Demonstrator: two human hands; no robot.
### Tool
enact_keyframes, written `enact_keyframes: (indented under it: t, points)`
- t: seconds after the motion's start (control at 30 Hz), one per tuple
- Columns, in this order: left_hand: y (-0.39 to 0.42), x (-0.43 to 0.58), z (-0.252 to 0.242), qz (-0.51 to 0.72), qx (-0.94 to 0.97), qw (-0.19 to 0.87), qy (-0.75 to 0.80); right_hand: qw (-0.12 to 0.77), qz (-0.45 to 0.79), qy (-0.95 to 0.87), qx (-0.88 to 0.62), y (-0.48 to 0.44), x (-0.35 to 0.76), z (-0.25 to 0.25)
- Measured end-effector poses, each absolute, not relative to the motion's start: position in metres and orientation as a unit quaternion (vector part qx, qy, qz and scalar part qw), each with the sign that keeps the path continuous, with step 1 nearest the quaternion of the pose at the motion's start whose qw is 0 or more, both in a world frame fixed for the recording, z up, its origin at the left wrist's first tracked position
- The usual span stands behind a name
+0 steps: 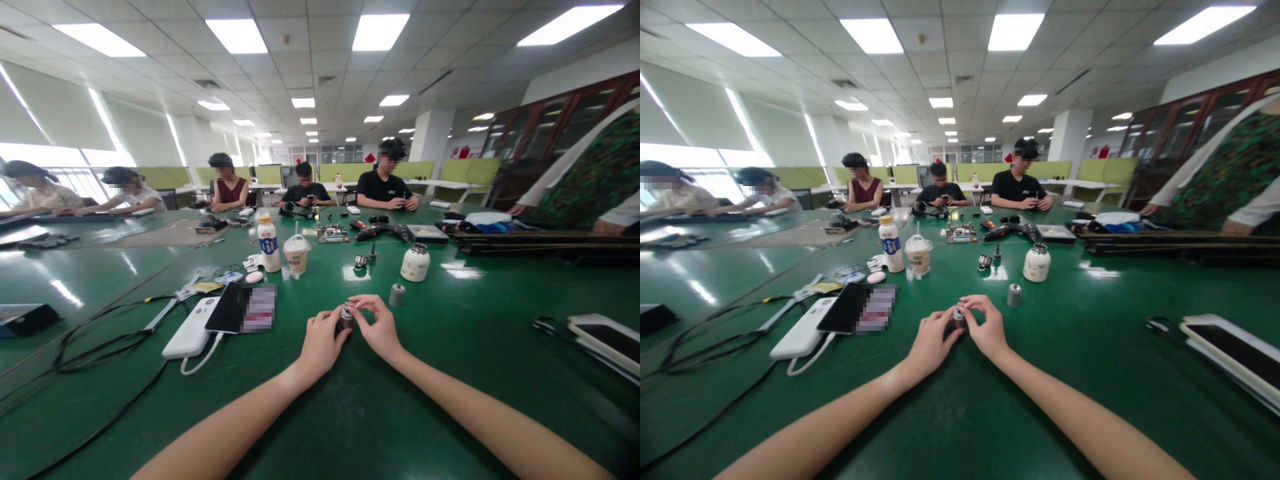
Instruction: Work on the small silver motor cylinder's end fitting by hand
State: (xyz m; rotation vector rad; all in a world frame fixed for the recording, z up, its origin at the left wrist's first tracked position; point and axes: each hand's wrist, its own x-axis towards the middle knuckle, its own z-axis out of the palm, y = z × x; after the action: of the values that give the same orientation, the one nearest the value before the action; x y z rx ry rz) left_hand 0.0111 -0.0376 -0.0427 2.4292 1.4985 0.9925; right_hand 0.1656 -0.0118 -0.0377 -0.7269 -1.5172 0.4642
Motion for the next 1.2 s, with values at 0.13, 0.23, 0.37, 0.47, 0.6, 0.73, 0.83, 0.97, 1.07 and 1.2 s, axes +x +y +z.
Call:
enact_keyframes:
  t: [0.13, 0.23, 0.37, 0.47, 0.6, 0.73, 0.83, 0.97, 1.07, 1.2]
  points:
    - [-0.0381, 0.0111, -0.0423, 0.327, 0.804, 0.059, 0.493, 0.654, 0.204, -0.655, -0.320, -0.0097, 0.1660, -0.0396]
    - [-0.0384, 0.0108, -0.0419, 0.327, 0.804, 0.059, 0.494, 0.647, 0.211, -0.659, -0.318, -0.0085, 0.1667, -0.0406]
    - [-0.0380, 0.0106, -0.0422, 0.324, 0.804, 0.060, 0.494, 0.652, 0.210, -0.657, -0.315, -0.0083, 0.1667, -0.0410]
    - [-0.0377, 0.0110, -0.0427, 0.322, 0.804, 0.060, 0.496, 0.665, 0.200, -0.646, -0.316, -0.0082, 0.1662, -0.0409]
    - [-0.0388, 0.0114, -0.0413, 0.320, 0.804, 0.060, 0.497, 0.662, 0.199, -0.650, -0.315, -0.0085, 0.1654, -0.0399]
    - [-0.0399, 0.0112, -0.0390, 0.321, 0.805, 0.059, 0.496, 0.650, 0.207, -0.661, -0.314, -0.0103, 0.1650, -0.0373]
    - [-0.0399, 0.0110, -0.0386, 0.320, 0.806, 0.058, 0.495, 0.644, 0.211, -0.665, -0.313, -0.0112, 0.1648, -0.0359]
    - [-0.0393, 0.0109, -0.0396, 0.317, 0.806, 0.054, 0.496, 0.629, 0.220, -0.677, -0.312, -0.0123, 0.1654, -0.0359]
    - [-0.0391, 0.0111, -0.0406, 0.316, 0.805, 0.052, 0.499, 0.617, 0.231, -0.689, -0.302, -0.0142, 0.1673, -0.0359]
    - [-0.0392, 0.0116, -0.0412, 0.315, 0.808, 0.050, 0.496, 0.617, 0.229, -0.695, -0.290, -0.0164, 0.1695, -0.0355]
